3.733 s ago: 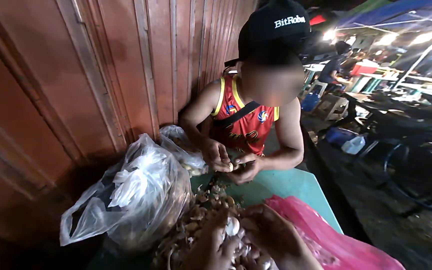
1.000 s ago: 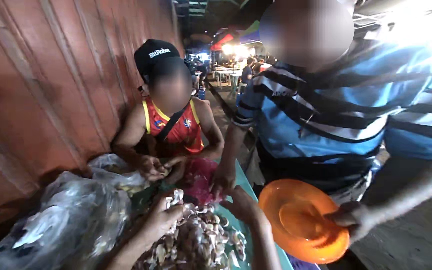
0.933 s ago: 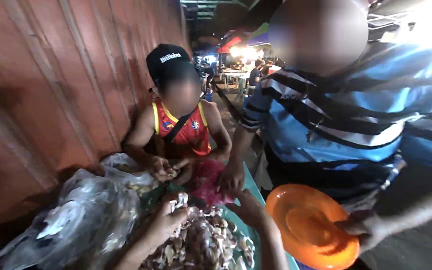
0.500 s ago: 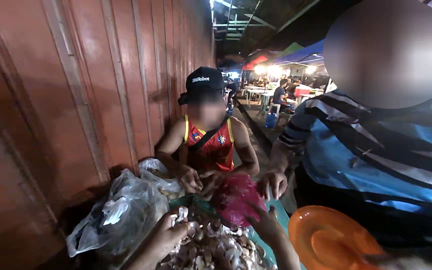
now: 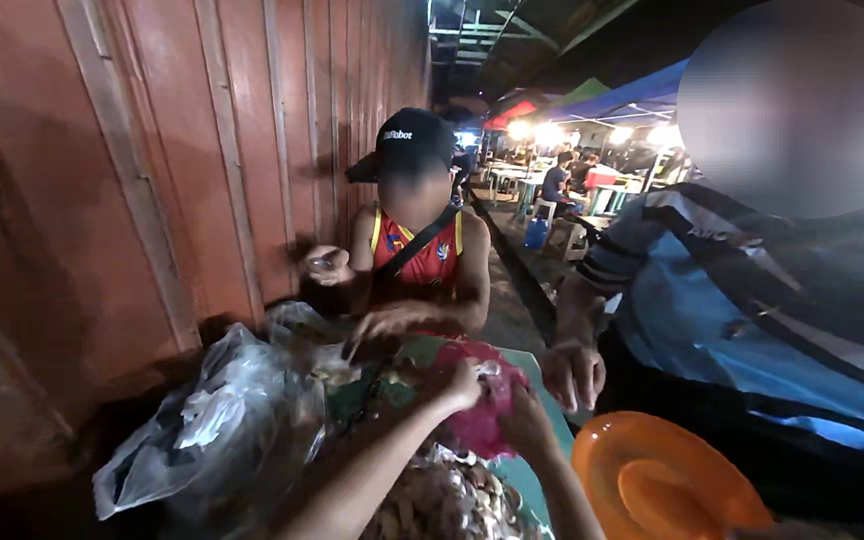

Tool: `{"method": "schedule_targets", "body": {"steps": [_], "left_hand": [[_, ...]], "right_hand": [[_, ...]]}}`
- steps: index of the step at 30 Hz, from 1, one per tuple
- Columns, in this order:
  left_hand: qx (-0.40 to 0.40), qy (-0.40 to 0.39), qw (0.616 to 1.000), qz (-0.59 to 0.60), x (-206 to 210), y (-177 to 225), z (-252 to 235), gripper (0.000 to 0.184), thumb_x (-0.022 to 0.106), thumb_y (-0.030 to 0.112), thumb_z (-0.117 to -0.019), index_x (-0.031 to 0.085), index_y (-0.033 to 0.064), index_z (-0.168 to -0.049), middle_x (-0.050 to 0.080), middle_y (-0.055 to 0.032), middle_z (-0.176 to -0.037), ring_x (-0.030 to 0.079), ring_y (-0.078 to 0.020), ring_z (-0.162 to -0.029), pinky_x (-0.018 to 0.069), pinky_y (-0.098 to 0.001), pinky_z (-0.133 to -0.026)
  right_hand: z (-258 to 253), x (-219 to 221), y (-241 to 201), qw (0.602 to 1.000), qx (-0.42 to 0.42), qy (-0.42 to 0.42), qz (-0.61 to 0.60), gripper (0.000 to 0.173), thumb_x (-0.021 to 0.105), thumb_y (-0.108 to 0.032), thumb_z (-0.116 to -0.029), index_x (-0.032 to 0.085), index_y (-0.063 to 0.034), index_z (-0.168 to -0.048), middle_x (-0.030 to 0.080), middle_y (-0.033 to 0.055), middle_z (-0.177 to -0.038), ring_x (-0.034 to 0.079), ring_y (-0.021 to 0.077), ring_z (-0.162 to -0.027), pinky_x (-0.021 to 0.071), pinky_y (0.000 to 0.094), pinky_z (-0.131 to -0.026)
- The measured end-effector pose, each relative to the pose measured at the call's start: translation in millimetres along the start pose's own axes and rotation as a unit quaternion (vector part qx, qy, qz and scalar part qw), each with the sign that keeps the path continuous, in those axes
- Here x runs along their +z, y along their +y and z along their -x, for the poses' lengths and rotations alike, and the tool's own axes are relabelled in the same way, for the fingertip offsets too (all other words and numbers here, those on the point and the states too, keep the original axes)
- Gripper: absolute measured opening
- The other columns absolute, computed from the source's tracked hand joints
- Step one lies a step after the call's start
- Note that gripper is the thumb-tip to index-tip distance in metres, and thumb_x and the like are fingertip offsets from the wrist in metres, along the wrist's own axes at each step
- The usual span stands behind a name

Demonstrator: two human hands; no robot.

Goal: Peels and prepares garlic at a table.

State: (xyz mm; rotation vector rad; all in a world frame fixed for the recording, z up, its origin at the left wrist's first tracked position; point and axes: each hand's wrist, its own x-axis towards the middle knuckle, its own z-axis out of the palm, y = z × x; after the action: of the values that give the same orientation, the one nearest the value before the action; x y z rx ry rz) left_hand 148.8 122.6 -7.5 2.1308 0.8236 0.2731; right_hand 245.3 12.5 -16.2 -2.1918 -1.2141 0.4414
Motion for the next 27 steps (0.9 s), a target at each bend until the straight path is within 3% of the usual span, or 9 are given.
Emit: {"method": "schedule_targets", "body": {"steps": [3,6,8,10,13,17,21,23,27], "left_hand": [[0.000,-0.014,1.000,0.021,32,3,-29,0.037,0.057,0.015,-0.1025,0.059,-0.0049,-0.134,0.062,-0.0270,-0.132,0.060,-0.0386,-0.126,0.0453,-0.0545,-0.108],[-0.046,0.004,0.981,0.191,56,0,-12,0.043,0.051,0.012,-0.1060,0.048,-0.0127,-0.141,0.050,-0.0310,-0.145,0.047,-0.0372,-0.137,0.0359,-0.0435,-0.116],[-0.020,-0.047,0.998,0.022,59,4,-14,0.052,0.039,0.018,-0.1111,0.033,-0.0100,-0.154,0.030,-0.0290,-0.162,0.025,-0.0426,-0.153,0.0183,-0.0477,-0.126],[-0.046,-0.139,0.976,-0.158,47,34,-7,0.052,0.033,0.016,-0.1121,0.025,-0.0043,-0.159,0.019,-0.0238,-0.168,0.017,-0.0430,-0.155,0.0125,-0.0538,-0.126],[-0.042,-0.133,0.979,-0.150,30,31,4,0.044,0.051,0.010,-0.1062,0.047,-0.0056,-0.147,0.043,-0.0270,-0.155,0.040,-0.0424,-0.145,0.0295,-0.0552,-0.119],[0.048,-0.127,0.975,-0.175,13,11,-7,0.043,0.060,0.013,-0.1008,0.057,0.0020,-0.142,0.057,-0.0252,-0.142,0.052,-0.0429,-0.135,0.0377,-0.0645,-0.111],[0.201,-0.035,0.959,-0.197,-6,19,26,0.018,0.059,0.003,-0.1001,0.072,-0.0066,-0.107,0.069,-0.0246,-0.112,0.065,-0.0385,-0.113,0.0505,-0.0538,-0.099],[0.210,0.047,0.961,-0.173,-17,18,67,0.032,0.056,0.023,-0.1062,0.075,-0.0019,-0.105,0.068,-0.0205,-0.123,0.060,-0.0332,-0.125,0.0462,-0.0478,-0.108],[0.209,0.164,0.954,-0.137,-16,-27,178,0.049,0.055,0.050,-0.1011,0.067,0.0182,-0.136,0.045,-0.0120,-0.158,0.036,-0.0281,-0.150,0.0322,-0.0520,-0.121]], "right_hand": [[-2,-2,9,0.998,-0.017,-0.006,-0.053,0.079,0.072,-0.002,-0.0855,0.032,0.0094,-0.153,0.032,0.0363,-0.155,0.040,0.0442,-0.143,0.0366,0.0517,-0.116],[-6,7,24,0.983,-0.079,0.022,-0.167,0.092,0.080,-0.008,-0.0782,0.029,0.0113,-0.153,0.033,0.0387,-0.153,0.040,0.0459,-0.141,0.0385,0.0541,-0.114],[-8,8,33,0.968,-0.091,0.023,-0.233,0.103,0.083,-0.012,-0.0701,0.028,0.0082,-0.154,0.037,0.0375,-0.150,0.044,0.0437,-0.137,0.0434,0.0537,-0.109],[-2,3,35,0.966,-0.071,0.025,-0.249,0.102,0.079,-0.006,-0.0704,0.025,0.0070,-0.156,0.031,0.0406,-0.151,0.041,0.0477,-0.137,0.0423,0.0571,-0.108],[14,-3,33,0.976,-0.036,0.061,-0.205,0.088,0.072,0.002,-0.0790,0.028,0.0094,-0.155,0.023,0.0439,-0.154,0.033,0.0536,-0.141,0.0362,0.0613,-0.111],[28,5,25,0.977,-0.045,0.076,-0.193,0.080,0.066,0.002,-0.0830,0.030,0.0086,-0.154,0.014,0.0401,-0.160,0.025,0.0500,-0.148,0.0306,0.0593,-0.116],[35,11,16,0.961,-0.043,0.078,-0.263,0.073,0.064,0.007,-0.0805,0.041,0.0042,-0.149,0.033,0.0329,-0.154,0.046,0.0383,-0.136,0.0455,0.0531,-0.104],[38,8,15,0.951,-0.055,0.078,-0.293,0.069,0.063,0.006,-0.0811,0.043,0.0042,-0.147,0.042,0.0313,-0.147,0.054,0.0351,-0.126,0.0507,0.0517,-0.096],[49,-10,13,0.941,-0.065,0.070,-0.324,0.067,0.059,0.009,-0.0869,0.041,-0.0013,-0.151,0.045,0.0259,-0.147,0.059,0.0290,-0.118,0.0545,0.0485,-0.090]]}}
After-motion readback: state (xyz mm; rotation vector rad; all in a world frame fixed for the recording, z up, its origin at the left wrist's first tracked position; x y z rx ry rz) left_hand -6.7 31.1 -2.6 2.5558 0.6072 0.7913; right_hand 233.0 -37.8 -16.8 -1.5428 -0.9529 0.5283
